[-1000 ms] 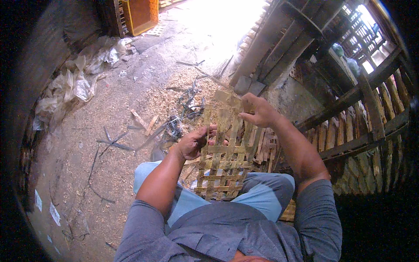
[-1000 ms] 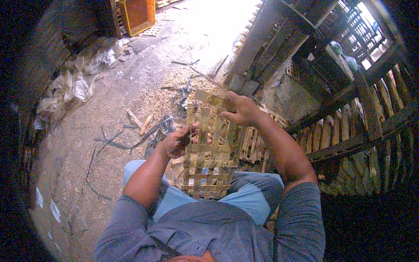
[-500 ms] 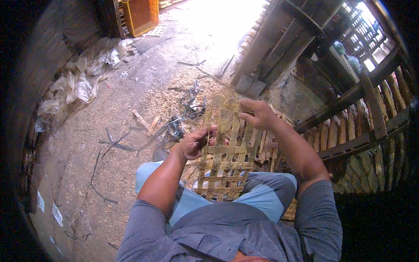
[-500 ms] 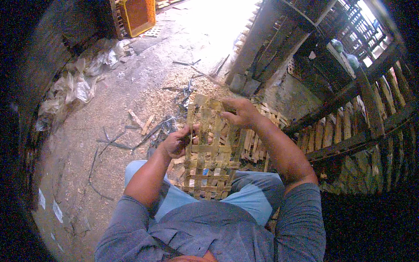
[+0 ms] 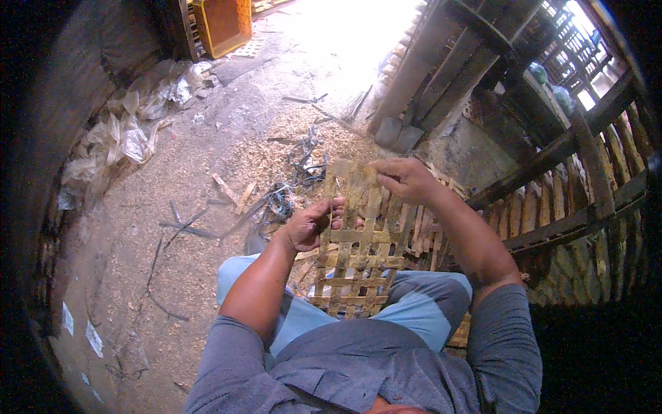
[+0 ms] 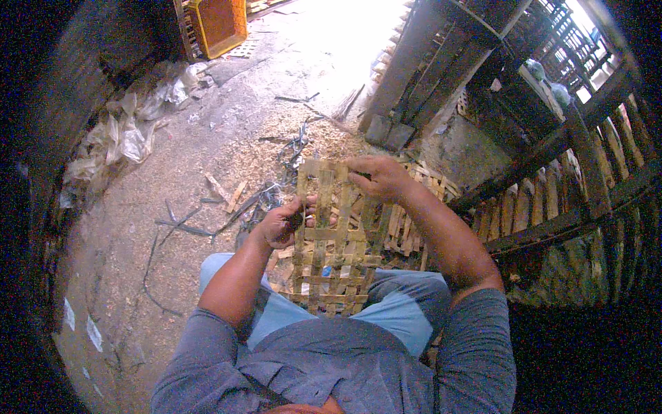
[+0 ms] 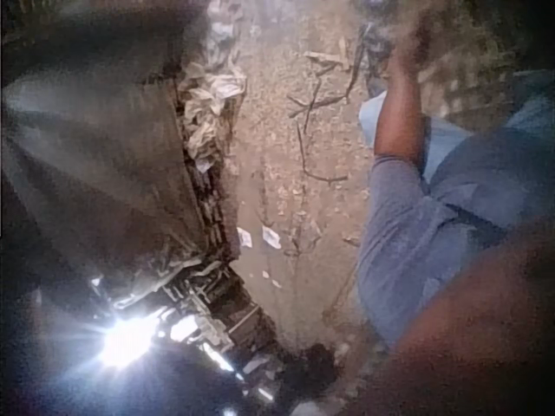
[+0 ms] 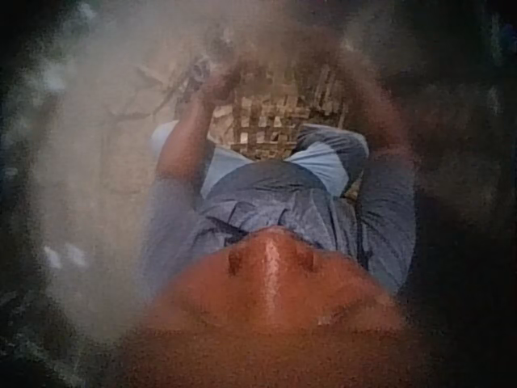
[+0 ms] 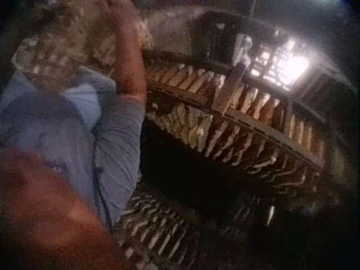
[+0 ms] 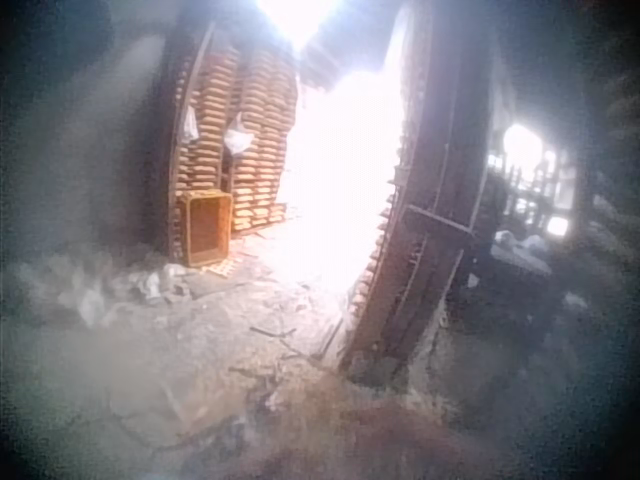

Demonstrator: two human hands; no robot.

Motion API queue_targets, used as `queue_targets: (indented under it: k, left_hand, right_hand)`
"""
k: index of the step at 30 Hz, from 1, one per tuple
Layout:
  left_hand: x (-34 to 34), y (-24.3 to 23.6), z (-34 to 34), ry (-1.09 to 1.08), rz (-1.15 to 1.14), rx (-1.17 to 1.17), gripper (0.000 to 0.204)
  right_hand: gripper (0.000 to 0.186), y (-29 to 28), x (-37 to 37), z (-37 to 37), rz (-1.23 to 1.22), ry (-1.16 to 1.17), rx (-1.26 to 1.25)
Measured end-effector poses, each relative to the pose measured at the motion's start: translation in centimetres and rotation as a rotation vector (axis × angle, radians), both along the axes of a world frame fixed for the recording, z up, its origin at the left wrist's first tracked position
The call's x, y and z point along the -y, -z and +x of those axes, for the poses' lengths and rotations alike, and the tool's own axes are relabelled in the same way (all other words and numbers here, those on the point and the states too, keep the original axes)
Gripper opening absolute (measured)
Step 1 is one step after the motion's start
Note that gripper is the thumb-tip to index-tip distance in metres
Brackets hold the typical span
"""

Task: The person sits on the floor and weaves thin strips of bamboo into a flat, grid-like mat. They interlace the strips by hand, adjusting the tension and alignment of the weave throughout the process.

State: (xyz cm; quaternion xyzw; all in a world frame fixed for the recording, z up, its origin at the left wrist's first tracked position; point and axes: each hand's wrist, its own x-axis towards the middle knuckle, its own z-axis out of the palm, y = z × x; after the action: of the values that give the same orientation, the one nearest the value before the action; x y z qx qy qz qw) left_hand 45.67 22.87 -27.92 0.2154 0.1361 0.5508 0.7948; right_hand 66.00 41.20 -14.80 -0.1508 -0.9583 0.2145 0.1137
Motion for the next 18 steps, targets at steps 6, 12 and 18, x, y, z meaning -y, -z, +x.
queue_targets:
  k: [6, 12, 18]
  left_hand:
    - [-0.4, 0.3, 0.4, -0.041, -0.059, -0.044, 0.062]
    - [-0.6, -1.1, 0.4, -0.328, -0.102, -0.114, 0.053]
    - [-0.6, 0.1, 1.2, -0.363, -0.201, -0.056, 0.04]
  right_hand:
    - [0.043, -1.0, 0.7, -0.1, 0.097, 0.023, 0.326]
    - [0.046, 1.0, -1.9, 1.6, 0.103, 0.628, -0.538]
    - [0.056, 4.5, 0.6, 2.3, -0.831, 0.575, -0.557]
